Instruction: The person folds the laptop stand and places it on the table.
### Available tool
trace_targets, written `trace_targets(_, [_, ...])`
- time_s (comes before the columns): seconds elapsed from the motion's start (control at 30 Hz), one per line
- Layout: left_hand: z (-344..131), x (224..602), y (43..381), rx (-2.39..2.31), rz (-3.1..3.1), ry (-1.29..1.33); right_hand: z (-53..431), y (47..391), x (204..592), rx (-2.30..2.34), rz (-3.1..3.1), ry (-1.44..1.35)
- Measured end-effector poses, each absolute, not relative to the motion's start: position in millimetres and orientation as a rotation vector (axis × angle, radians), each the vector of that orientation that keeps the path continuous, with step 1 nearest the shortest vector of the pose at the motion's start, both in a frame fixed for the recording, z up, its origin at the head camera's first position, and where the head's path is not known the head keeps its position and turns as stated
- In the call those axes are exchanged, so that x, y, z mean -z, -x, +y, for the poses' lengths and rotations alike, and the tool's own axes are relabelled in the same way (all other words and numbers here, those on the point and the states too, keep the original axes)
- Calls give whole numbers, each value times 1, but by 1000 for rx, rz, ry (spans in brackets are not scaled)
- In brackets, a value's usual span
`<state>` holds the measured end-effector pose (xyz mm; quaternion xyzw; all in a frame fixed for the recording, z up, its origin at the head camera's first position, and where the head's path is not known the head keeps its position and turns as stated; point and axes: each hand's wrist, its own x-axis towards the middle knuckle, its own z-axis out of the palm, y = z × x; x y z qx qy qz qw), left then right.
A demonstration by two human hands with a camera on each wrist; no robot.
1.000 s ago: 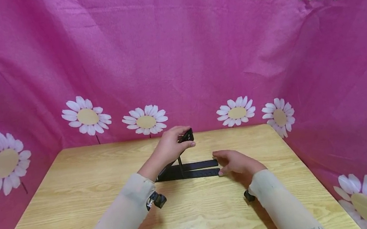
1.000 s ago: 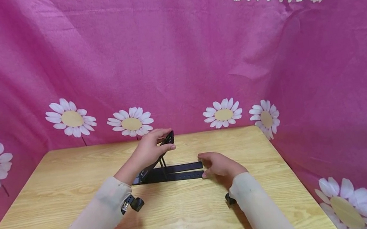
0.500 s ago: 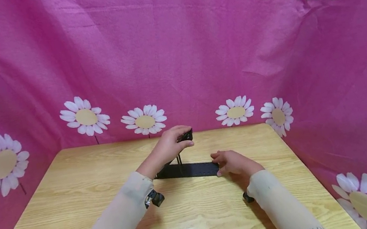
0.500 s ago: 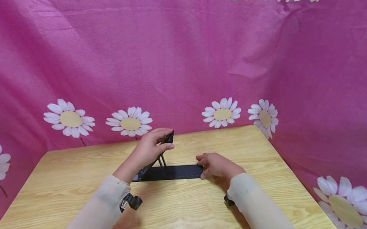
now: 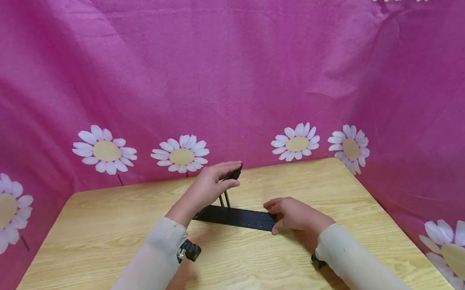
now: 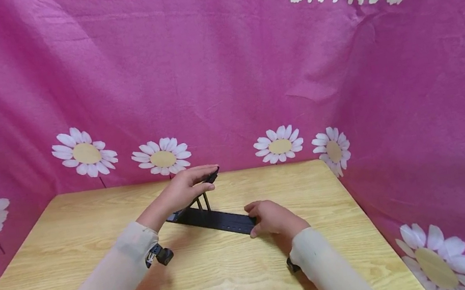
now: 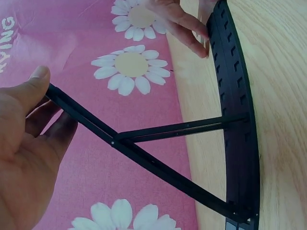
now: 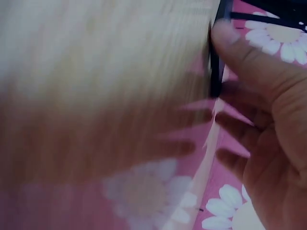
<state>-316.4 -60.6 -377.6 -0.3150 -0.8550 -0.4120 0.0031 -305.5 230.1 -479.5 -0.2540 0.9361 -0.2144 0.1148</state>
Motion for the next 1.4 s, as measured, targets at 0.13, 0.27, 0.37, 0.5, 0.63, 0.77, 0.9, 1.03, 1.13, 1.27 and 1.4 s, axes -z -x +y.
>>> trace_targets(0.13, [-59,379,317,1268,-2672,996,234,309,478,538,2782,823])
trace_targets(0.27, [-59,380,317,1258,-2671,1029,235,308,481,582,2796,826])
trace_targets(0.37, [-62,381,319,1264,-2663,1032,232,303,485,665,2790,844])
trace_targets(0.5, [-65,382,321,1256,-2635,1024,229,298,484,724,2780,855])
trace_targets(0.63, [-61,384,320,1321,-2586,972,238,301,482,817,2701,831])
trace_targets(0.77, [-54,389,313,1392,-2500,880,248,308,483,896,2571,852])
trace_targets(0.9, [-48,392,306,1340,-2431,824,249,314,484,834,2570,911])
trace_targets(1.03, [-46,394,302,1311,-2405,784,246,317,486,814,2619,919])
trace_targets(1.13, [-48,396,303,1352,-2397,761,242,315,487,829,2631,938])
trace_targets(1.27, [-52,400,307,1435,-2376,750,237,309,487,809,2653,995])
trace_targets(1.4, [-56,401,309,1474,-2358,764,232,303,488,782,2680,1008])
